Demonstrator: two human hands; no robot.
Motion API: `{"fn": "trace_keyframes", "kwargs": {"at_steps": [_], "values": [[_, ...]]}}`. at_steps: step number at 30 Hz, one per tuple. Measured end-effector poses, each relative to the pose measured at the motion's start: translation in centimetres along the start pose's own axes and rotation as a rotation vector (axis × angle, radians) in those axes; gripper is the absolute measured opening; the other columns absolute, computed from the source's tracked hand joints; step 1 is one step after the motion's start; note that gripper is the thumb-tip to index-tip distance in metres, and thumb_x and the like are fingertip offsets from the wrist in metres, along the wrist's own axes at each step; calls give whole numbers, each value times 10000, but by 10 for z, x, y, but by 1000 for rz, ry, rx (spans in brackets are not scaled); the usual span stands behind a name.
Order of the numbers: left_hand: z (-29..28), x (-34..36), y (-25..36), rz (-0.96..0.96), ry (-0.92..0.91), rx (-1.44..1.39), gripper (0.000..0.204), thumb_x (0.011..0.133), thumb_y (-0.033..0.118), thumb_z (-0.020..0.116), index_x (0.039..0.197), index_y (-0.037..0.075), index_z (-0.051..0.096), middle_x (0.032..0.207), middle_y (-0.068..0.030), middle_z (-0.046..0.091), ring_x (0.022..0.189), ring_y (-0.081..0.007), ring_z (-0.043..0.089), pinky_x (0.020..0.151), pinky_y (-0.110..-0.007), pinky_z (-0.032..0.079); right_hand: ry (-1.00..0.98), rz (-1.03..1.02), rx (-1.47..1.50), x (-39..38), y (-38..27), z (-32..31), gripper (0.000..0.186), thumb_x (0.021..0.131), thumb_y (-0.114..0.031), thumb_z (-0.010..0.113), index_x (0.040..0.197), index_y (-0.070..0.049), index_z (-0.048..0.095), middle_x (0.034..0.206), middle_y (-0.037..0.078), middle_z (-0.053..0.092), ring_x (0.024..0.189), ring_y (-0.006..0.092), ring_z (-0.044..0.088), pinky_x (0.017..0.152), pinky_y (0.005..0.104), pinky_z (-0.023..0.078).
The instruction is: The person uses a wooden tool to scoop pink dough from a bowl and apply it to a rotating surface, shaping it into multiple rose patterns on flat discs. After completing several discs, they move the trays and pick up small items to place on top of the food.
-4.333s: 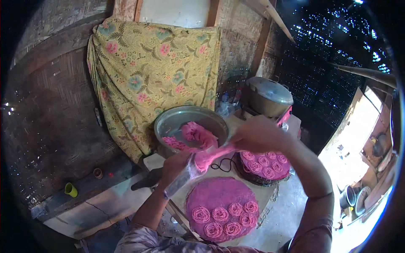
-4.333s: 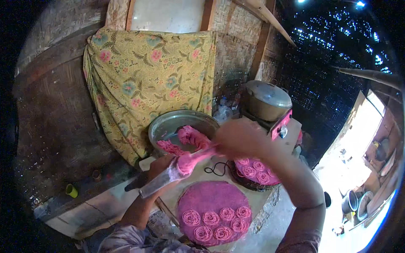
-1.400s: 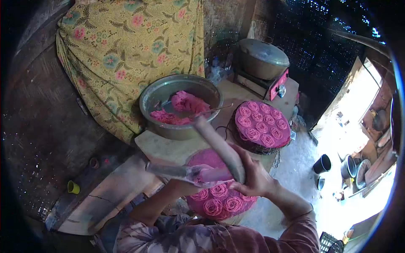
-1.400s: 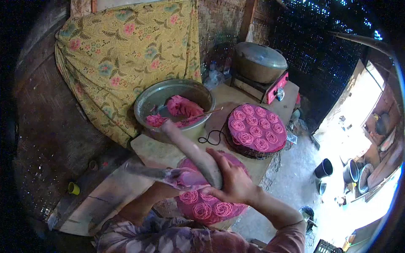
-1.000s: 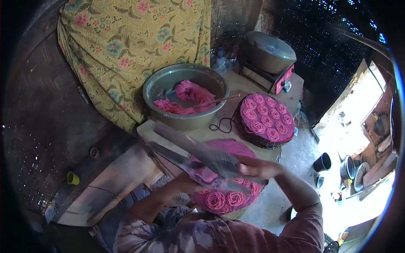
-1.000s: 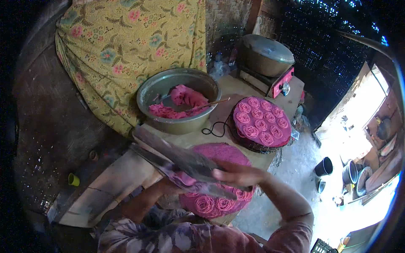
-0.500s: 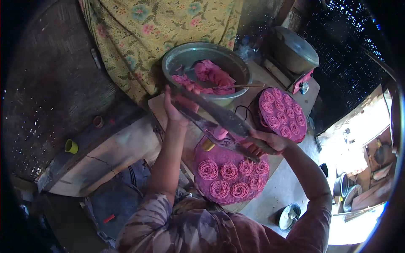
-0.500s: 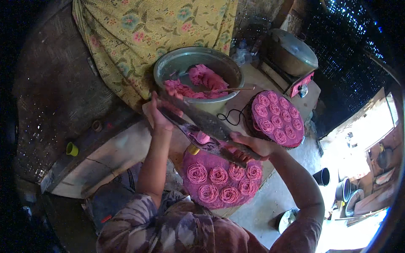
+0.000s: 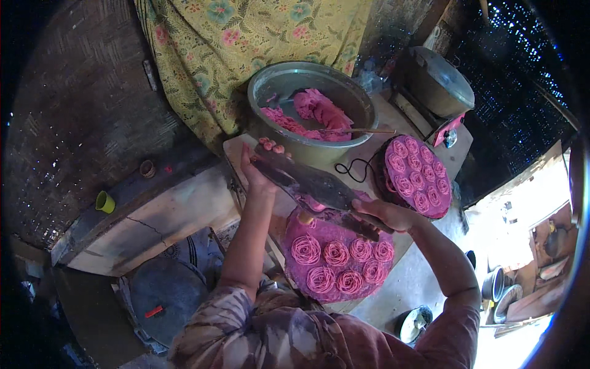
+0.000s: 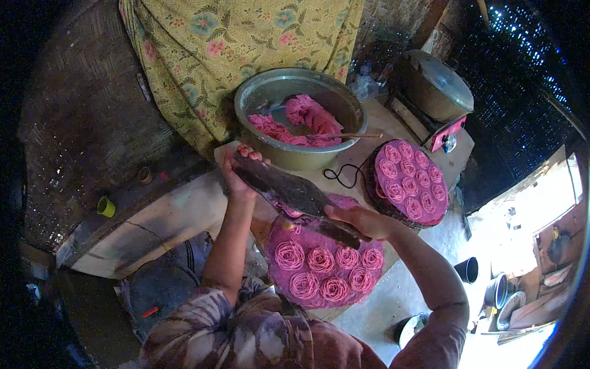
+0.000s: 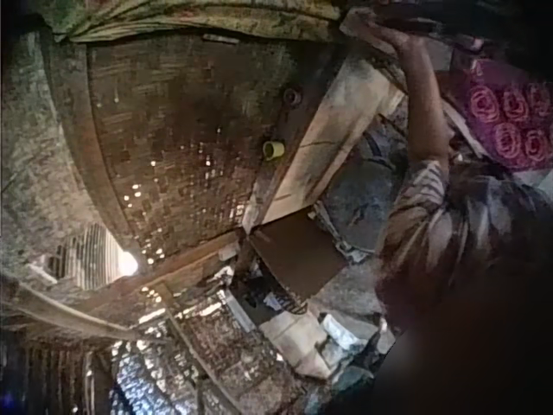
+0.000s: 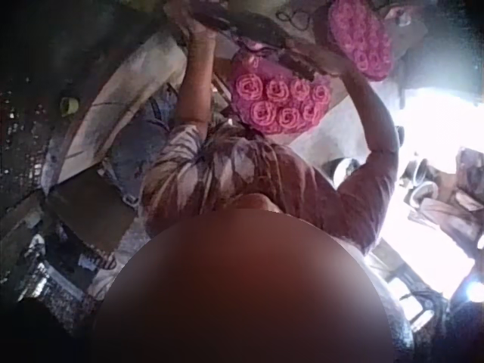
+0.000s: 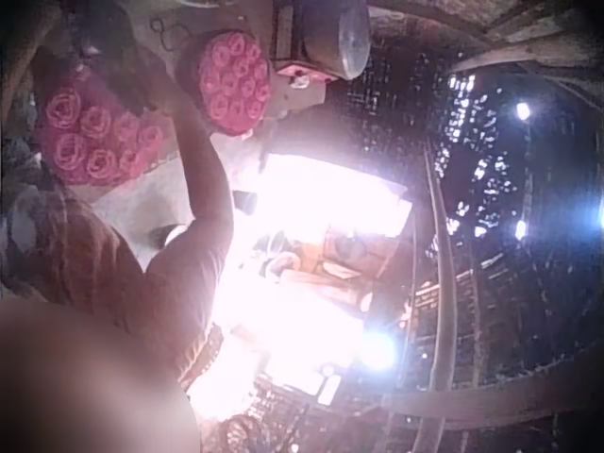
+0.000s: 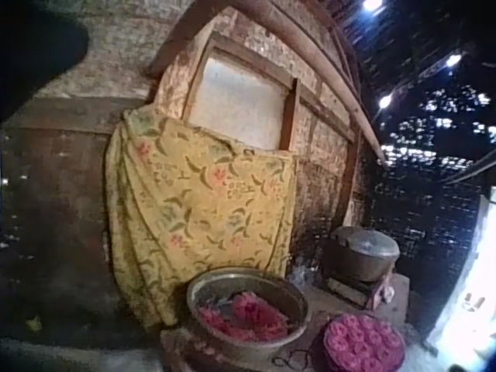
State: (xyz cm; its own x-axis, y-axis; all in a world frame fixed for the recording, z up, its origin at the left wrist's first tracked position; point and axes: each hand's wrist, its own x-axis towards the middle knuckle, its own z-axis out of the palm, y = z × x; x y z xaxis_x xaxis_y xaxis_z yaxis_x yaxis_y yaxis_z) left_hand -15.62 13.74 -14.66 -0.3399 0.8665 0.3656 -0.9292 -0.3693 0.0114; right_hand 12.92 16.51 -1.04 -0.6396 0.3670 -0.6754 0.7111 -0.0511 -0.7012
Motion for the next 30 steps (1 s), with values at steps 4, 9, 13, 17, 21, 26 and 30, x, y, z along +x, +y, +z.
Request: {"fn": "trace_keyframes", "kwargs": {"at_steps": [4,9,13,17,21,26,30], "values": [[-6,-1,-20,65,40,36,325,926,436,409,891,141,542,824,22,559,792,-174,563,808,-486,413,31,78,-65,-19,-8,-13,595,926,-591,388,859,-48,619,636,-3,550,558,80,513,523,226,418],[-3,21,-11,37,-22,25,352,921,465,399,870,145,536,791,27,553,776,-171,558,771,-450,409,46,-27,-60,-4,-3,-13,669,871,-670,410,890,-36,620,703,35,593,605,113,588,543,257,479],[9,13,4,-8,-3,79,363,917,479,393,854,145,523,771,31,539,762,-164,553,754,-423,399,68,-85,-59,-4,-8,3,631,922,-595,392,786,-25,626,630,33,593,560,103,570,518,252,442],[2,-4,-16,35,145,56,361,926,467,377,836,146,514,757,33,531,729,-163,547,754,-432,396,45,-48,41,-11,9,-6,612,911,-594,425,804,-24,622,616,30,583,541,102,564,497,261,446],[-31,-2,-27,48,110,-32,387,921,478,374,811,139,526,730,22,537,717,-179,546,737,-428,401,103,14,-117,6,21,-17,593,899,-595,449,820,-34,625,624,32,578,554,107,575,496,253,452],[-38,12,0,-24,37,-55,419,899,508,412,781,122,526,689,-13,535,680,-204,528,722,-392,400,129,-85,-150,32,31,-3,618,879,-636,443,867,-42,611,681,32,559,600,117,557,521,264,449],[15,26,-2,-45,11,-6,411,902,495,420,767,118,519,686,-18,531,669,-197,526,723,-384,417,-58,-149,103,19,36,-14,602,899,-612,431,958,-37,600,770,40,598,666,109,573,572,262,459]]}}
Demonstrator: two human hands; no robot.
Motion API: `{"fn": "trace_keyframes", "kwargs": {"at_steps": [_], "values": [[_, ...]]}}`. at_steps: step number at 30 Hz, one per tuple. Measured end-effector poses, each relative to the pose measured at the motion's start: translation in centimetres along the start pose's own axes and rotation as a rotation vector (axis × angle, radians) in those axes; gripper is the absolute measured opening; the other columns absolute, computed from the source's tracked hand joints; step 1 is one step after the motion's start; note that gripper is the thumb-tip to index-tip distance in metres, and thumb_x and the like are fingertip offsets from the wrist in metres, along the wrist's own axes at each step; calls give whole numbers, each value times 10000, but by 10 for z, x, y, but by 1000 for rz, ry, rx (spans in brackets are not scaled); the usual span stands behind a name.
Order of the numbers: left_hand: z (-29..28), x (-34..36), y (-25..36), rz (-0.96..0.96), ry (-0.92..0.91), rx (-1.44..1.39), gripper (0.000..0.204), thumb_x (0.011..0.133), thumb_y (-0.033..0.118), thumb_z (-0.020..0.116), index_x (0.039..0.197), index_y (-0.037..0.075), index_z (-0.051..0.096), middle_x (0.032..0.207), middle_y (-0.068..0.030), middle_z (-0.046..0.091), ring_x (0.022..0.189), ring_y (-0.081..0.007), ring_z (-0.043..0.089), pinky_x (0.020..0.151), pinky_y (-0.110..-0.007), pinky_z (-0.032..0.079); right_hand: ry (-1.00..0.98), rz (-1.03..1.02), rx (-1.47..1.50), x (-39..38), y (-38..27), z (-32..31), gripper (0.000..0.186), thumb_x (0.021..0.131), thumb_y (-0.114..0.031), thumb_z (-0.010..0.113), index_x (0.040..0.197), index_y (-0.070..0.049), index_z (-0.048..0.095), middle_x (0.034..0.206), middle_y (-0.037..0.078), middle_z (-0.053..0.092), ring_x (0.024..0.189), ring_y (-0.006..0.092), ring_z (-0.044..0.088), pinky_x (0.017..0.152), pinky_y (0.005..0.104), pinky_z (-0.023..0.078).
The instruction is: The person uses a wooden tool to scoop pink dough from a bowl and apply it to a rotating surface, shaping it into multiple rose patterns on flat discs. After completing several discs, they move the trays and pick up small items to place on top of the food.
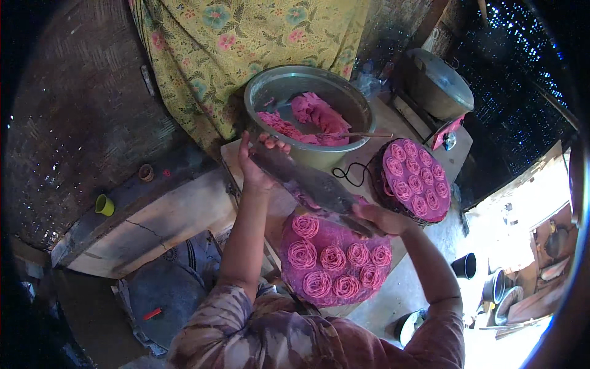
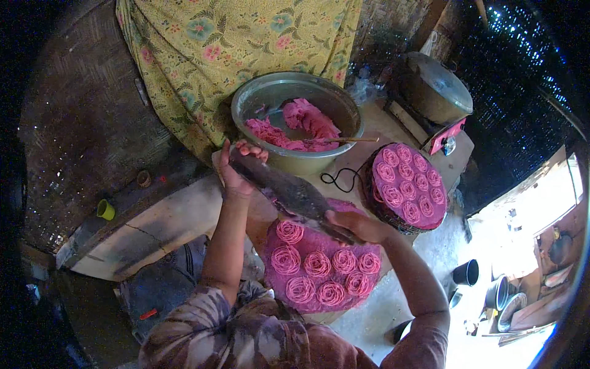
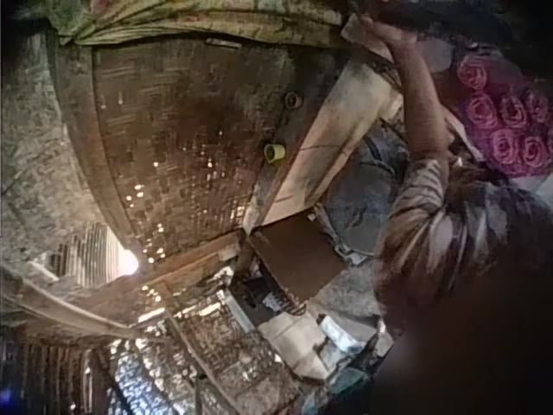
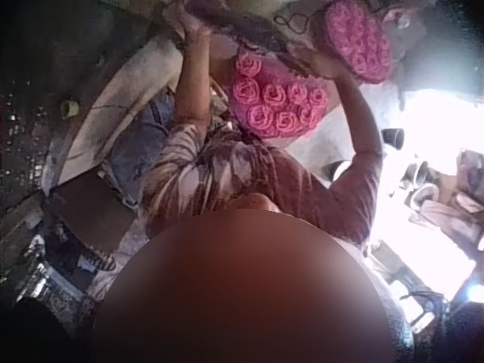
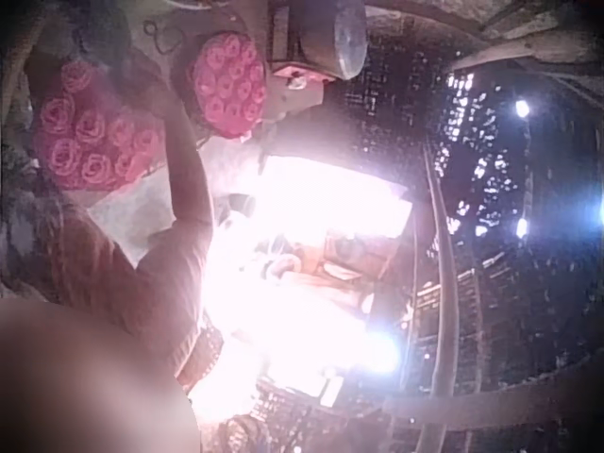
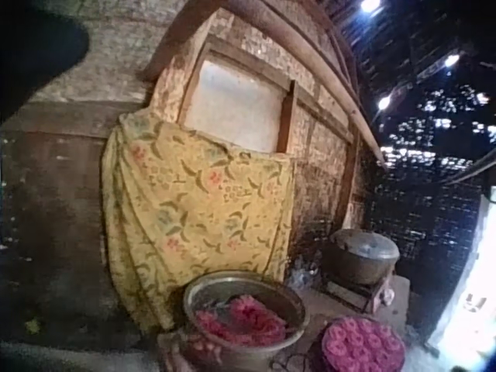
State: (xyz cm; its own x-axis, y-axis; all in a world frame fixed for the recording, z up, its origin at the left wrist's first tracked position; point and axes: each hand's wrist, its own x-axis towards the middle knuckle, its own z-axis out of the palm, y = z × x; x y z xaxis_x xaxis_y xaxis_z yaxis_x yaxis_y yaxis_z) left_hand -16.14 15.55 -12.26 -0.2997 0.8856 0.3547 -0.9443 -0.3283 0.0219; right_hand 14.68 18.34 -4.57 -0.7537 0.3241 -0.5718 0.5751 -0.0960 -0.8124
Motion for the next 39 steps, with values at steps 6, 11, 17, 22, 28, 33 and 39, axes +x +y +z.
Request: {"fn": "trace_keyframes", "kwargs": {"at_steps": [6,11,17,22,28,33,39], "values": [[-34,-22,-62,73,238,-8,407,884,488,434,786,105,530,679,-30,524,654,-217,529,723,-414,439,78,262,-11,-43,1,-17,629,894,-636,405,977,-44,602,773,48,616,654,114,589,567,254,465],[-62,-21,-89,39,251,-88,407,874,489,406,790,108,522,676,-23,512,647,-216,526,702,-408,439,140,276,-75,-45,19,-27,655,909,-626,374,935,-23,628,705,60,619,586,131,587,543,270,471],[-16,-17,-74,-12,284,-46,300,906,399,389,764,150,477,671,9,486,619,-179,522,699,-381,440,223,208,-131,-59,7,-8,657,920,-610,365,857,-14,637,662,63,616,552,132,585,524,274,471],[-12,-27,-95,19,316,-85,280,901,398,386,796,150,463,664,14,467,611,-170,503,687,-369,423,239,283,-155,-77,6,-18,712,848,-703,414,813,-36,663,625,30,597,538,113,569,491,255,446],[-17,-10,-77,7,339,-14,282,893,403,373,786,154,450,654,20,446,601,-159,481,666,-350,406,305,168,-179,-57,15,-8,683,862,-674,429,764,-36,650,605,34,591,510,121,563,474,262,437],[-13,-29,-83,23,409,1,286,882,398,364,763,152,447,652,20,450,596,-155,477,660,-348,406,284,184,-179,-63,16,-4,649,903,-625,402,718,-47,633,570,23,567,483,105,540,457,249,416],[-56,-32,-104,-16,446,-79,417,888,492,324,722,129,441,607,-9,439,565,-192,472,643,-399,423,303,185,-253,-56,44,-16,596,910,-598,422,733,-58,604,587,12,552,510,95,530,473,251,417]]}}
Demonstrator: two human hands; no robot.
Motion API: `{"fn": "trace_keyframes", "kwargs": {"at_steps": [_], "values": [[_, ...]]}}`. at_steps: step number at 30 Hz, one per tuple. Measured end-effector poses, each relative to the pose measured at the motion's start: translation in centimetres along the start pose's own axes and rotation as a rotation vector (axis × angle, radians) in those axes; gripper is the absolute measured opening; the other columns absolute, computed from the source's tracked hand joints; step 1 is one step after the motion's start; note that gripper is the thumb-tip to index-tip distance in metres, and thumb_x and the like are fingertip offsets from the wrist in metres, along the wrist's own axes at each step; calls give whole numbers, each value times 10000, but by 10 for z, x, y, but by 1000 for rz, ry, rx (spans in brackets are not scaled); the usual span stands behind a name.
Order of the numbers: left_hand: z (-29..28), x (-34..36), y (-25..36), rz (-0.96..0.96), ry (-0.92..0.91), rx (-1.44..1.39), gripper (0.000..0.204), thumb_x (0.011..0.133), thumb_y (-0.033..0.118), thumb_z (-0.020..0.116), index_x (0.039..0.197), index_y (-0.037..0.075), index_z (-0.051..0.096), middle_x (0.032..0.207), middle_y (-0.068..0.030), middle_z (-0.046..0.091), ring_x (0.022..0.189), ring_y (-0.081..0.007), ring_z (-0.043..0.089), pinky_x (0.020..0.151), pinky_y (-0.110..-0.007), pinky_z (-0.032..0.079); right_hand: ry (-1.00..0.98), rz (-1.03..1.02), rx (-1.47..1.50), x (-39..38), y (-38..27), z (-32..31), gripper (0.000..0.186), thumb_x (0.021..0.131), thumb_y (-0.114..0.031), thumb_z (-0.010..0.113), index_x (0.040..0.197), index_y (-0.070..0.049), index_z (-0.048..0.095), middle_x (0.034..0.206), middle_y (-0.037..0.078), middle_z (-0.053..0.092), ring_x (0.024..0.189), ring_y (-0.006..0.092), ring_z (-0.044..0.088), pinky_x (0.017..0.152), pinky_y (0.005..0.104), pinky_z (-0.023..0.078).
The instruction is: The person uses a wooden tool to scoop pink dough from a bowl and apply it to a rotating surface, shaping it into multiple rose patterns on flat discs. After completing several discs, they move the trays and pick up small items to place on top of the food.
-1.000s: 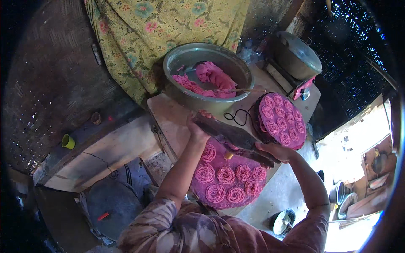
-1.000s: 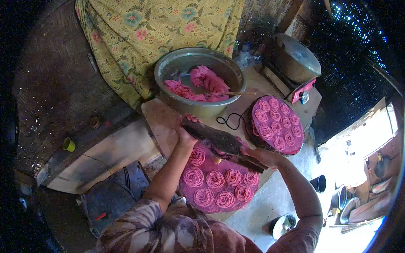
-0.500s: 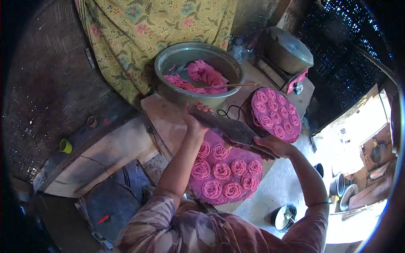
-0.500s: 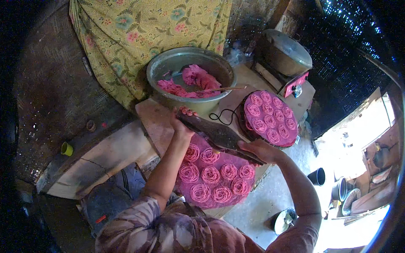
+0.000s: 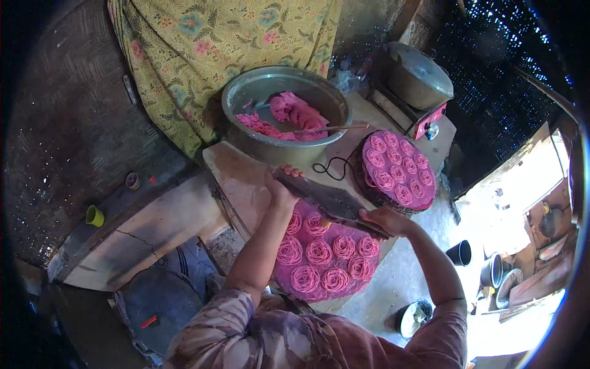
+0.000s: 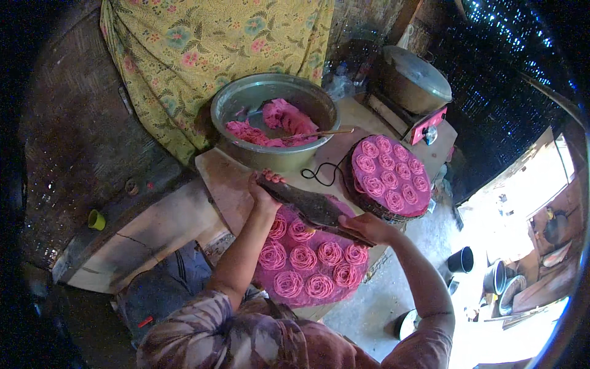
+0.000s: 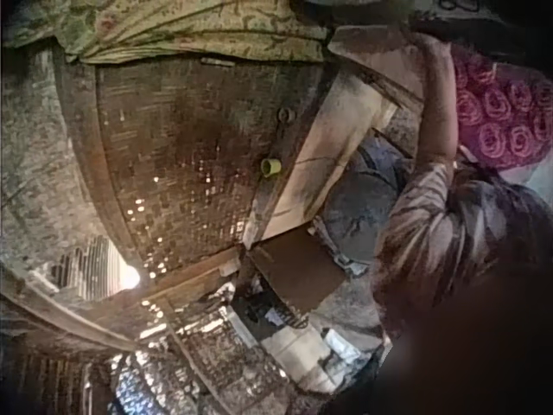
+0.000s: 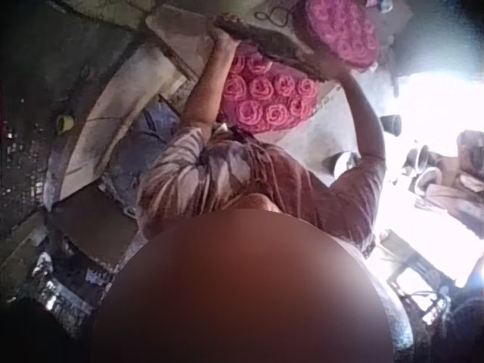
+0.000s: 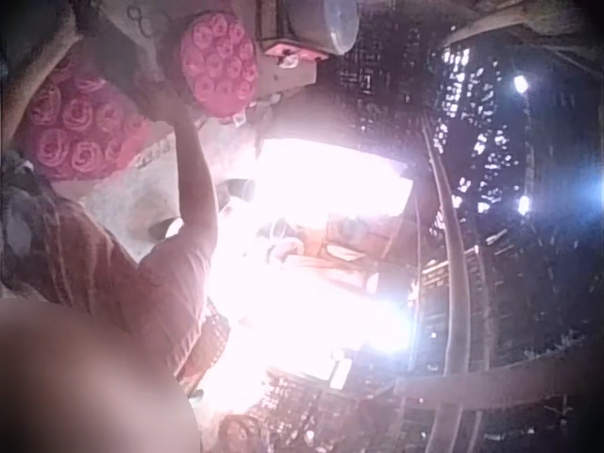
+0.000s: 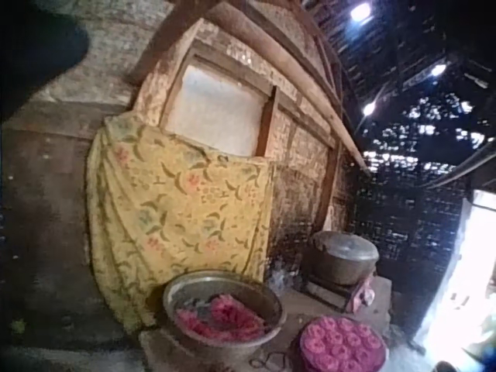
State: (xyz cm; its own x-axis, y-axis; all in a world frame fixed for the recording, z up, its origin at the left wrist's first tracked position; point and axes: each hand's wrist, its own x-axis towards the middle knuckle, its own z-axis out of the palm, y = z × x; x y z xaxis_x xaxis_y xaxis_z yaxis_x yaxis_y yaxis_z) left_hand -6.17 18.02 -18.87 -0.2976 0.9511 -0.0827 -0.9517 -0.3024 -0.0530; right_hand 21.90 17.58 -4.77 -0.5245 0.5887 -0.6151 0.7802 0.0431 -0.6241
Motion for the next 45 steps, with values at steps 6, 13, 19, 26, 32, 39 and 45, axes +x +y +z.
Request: {"fn": "trace_keyframes", "kwargs": {"at_steps": [6,13,19,26,32,39,45], "values": [[39,1,-2,-24,-144,139,426,879,510,357,702,128,422,594,-5,409,549,-189,442,656,-383,405,11,-147,98,1,16,-4,575,930,-583,387,880,-55,606,662,6,554,592,95,528,538,253,425],[43,-4,-58,2,84,-3,399,905,455,296,699,140,426,575,5,405,522,-156,418,604,-338,391,-75,78,89,-16,32,-49,694,894,-668,345,817,-33,614,619,37,570,520,125,543,475,276,430],[38,6,-60,44,25,16,361,885,430,311,689,145,415,568,16,403,514,-157,421,579,-340,389,-22,34,-26,-2,39,-58,695,890,-671,350,777,-31,598,589,43,562,499,131,550,467,277,438],[40,-17,-69,77,60,-25,387,870,444,290,674,139,424,537,-8,407,502,-177,418,575,-354,389,-90,17,-77,-26,38,-77,681,884,-666,376,745,-35,592,553,34,540,468,121,533,443,267,427],[32,0,-64,151,-25,0,360,856,439,312,677,148,425,536,4,407,495,-171,419,581,-352,399,-12,-29,-105,-10,36,-79,678,874,-669,403,729,-32,586,526,32,514,443,114,511,423,268,412],[42,-29,-68,241,120,73,339,851,423,335,654,154,399,530,14,375,470,-172,398,529,-346,374,-92,-91,-88,-13,42,-78,631,909,-602,406,688,-35,573,519,33,512,427,114,498,414,272,395],[2,-14,-78,227,61,56,341,864,395,310,641,149,389,529,15,369,464,-159,385,524,-338,366,-63,-41,-131,14,66,-80,583,924,-563,422,697,-45,564,537,29,513,441,108,492,428,268,392]]}}
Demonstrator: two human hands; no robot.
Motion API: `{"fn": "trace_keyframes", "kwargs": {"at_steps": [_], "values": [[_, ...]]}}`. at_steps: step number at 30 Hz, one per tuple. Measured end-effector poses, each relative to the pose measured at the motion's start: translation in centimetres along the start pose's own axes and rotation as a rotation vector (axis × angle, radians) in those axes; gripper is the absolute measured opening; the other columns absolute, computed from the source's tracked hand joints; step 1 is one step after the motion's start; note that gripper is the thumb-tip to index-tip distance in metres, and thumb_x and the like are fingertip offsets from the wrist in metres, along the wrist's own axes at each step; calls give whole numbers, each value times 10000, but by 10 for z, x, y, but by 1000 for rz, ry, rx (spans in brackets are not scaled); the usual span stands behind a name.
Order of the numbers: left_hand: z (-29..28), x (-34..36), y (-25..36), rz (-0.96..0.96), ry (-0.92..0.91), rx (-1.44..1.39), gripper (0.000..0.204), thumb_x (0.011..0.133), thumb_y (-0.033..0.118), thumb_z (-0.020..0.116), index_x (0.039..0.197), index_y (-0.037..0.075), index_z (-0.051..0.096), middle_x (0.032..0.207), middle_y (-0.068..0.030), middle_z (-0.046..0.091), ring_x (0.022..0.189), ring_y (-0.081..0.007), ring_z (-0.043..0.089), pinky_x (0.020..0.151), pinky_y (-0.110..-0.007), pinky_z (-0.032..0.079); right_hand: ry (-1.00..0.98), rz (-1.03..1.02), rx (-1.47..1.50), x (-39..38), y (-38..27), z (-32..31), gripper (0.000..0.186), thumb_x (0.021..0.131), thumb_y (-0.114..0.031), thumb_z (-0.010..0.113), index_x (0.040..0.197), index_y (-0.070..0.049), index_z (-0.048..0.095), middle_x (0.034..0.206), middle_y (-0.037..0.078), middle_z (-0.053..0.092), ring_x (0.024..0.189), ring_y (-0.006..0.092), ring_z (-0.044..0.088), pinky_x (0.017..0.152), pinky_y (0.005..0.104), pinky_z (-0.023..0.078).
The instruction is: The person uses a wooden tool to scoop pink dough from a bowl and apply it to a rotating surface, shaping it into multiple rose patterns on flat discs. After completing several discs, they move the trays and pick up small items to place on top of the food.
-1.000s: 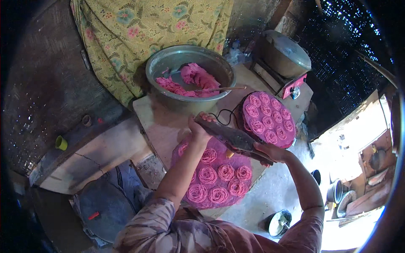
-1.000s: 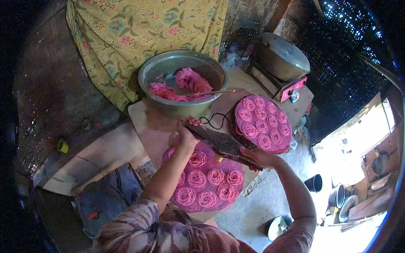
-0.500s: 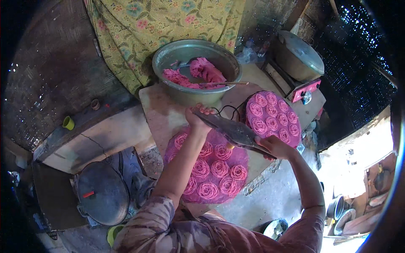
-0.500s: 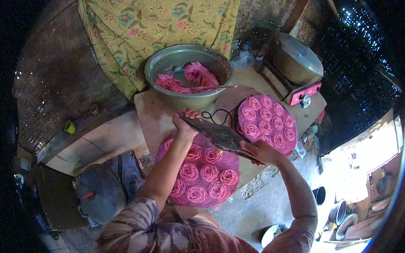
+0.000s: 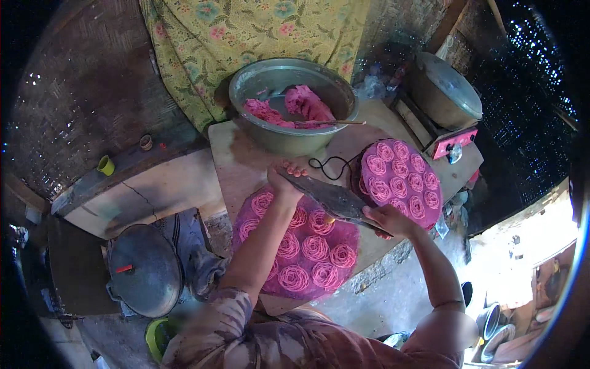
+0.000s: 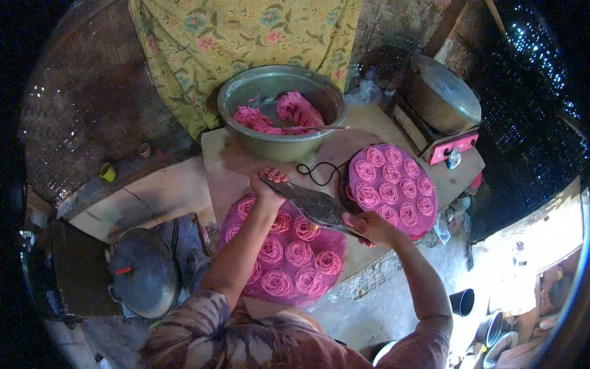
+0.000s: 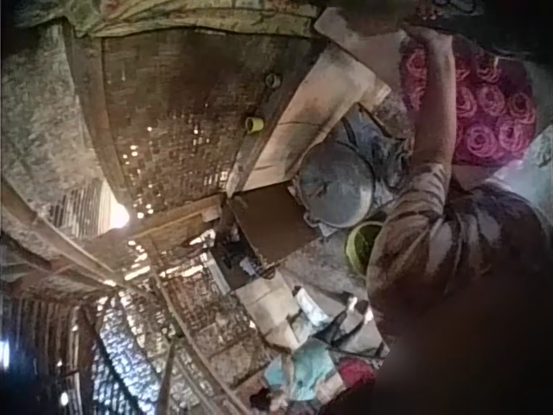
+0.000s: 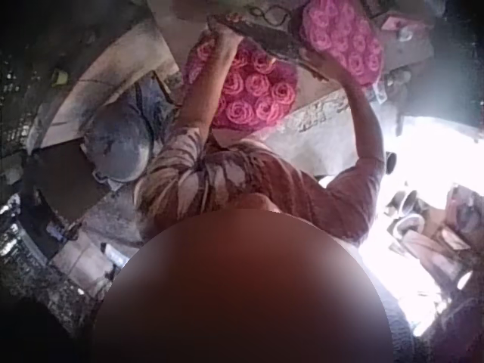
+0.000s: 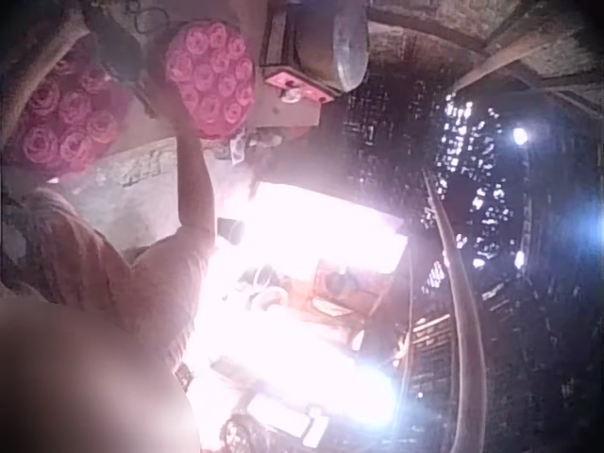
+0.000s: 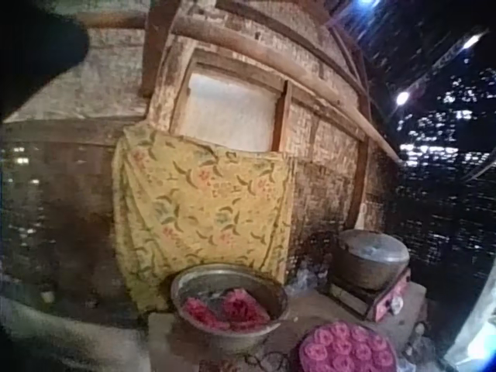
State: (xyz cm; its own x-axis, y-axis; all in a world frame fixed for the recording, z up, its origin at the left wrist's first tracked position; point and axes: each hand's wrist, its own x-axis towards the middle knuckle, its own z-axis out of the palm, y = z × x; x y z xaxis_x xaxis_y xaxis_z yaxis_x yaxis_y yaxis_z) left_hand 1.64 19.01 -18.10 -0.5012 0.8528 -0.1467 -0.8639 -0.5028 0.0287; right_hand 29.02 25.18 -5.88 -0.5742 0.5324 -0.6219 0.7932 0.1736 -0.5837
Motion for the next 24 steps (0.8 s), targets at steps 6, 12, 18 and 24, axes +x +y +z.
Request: {"fn": "trace_keyframes", "kwargs": {"at_steps": [6,12,18,24], "values": [[27,3,6,5,-243,26,325,852,389,354,634,150,390,525,18,366,457,-152,381,526,-323,360,2,-184,55,10,15,-1,630,905,-626,383,723,-53,571,564,26,527,480,106,499,459,259,415],[33,-10,-39,-12,-43,58,363,879,414,340,632,150,381,532,31,349,464,-123,386,517,-295,351,-135,15,35,-24,28,-27,716,909,-661,285,684,-37,553,524,29,501,431,125,490,423,276,415],[2,-1,-72,-68,115,-58,332,864,372,319,629,147,387,516,25,356,432,-126,365,485,-283,331,-12,87,-34,-23,48,-29,729,902,-671,280,623,-41,519,481,29,468,392,132,472,375,295,380],[27,-13,-61,-112,47,-64,310,838,366,342,608,164,386,500,57,352,405,-117,350,482,-280,339,-28,93,15,-40,45,-26,721,888,-688,300,616,-55,513,464,20,442,391,122,457,368,288,358]]}}
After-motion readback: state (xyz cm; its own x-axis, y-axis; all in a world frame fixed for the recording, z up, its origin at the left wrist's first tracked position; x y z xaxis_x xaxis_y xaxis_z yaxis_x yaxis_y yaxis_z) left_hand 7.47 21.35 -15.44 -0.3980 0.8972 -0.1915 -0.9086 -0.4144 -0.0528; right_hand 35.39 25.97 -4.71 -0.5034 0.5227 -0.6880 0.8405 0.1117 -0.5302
